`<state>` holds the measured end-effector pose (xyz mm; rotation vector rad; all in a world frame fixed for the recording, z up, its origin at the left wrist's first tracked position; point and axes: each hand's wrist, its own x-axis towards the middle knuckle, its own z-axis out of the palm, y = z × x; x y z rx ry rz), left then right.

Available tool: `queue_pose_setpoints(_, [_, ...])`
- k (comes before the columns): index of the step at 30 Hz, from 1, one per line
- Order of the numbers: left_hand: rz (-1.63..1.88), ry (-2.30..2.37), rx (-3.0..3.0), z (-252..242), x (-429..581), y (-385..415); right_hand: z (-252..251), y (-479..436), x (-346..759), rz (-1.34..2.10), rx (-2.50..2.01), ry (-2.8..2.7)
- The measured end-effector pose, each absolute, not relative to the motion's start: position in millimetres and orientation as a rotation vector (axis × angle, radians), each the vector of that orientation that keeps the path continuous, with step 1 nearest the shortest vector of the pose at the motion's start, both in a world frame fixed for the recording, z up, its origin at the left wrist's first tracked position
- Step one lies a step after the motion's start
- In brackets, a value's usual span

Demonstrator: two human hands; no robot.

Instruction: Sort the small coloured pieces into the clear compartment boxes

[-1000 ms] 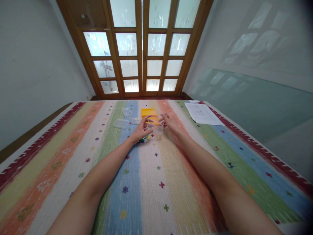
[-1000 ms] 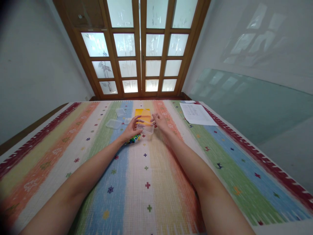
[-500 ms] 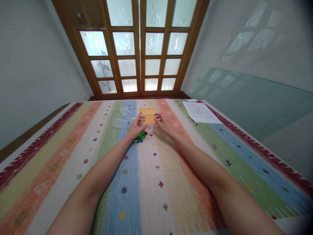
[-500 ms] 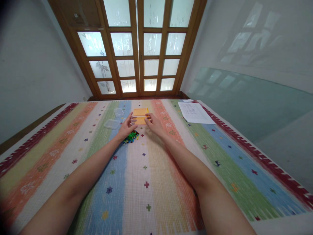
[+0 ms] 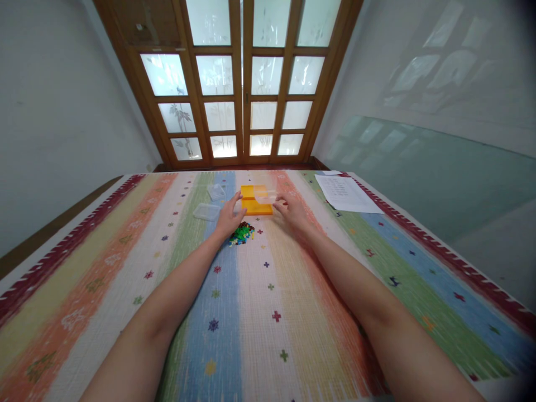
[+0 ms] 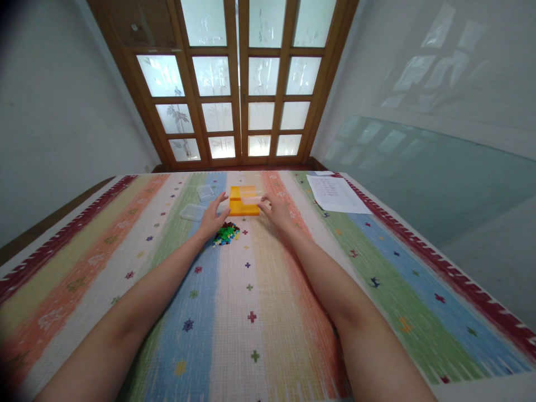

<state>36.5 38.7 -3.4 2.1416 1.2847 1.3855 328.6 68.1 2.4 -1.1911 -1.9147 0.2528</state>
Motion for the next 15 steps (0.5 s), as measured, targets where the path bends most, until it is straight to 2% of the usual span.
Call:
queue_pose_setpoints(4, [1.290,1.703,2.208,0.7,9.3,46.1,-8.4,83.6,366.1,0.093,-1.481,-1.874])
queue_pose_setpoints(8, [1.008,2.025,2.199,-4.5,-10.2,50.9,-16.3,88.2,385.4,0.151,-1.650,-1.961])
queue_pose_setpoints(15, [0.704,1.940,2.432,-8.4,-6.2,45.5,-15.3,87.4,380.2,0.178,-1.577,-2.099])
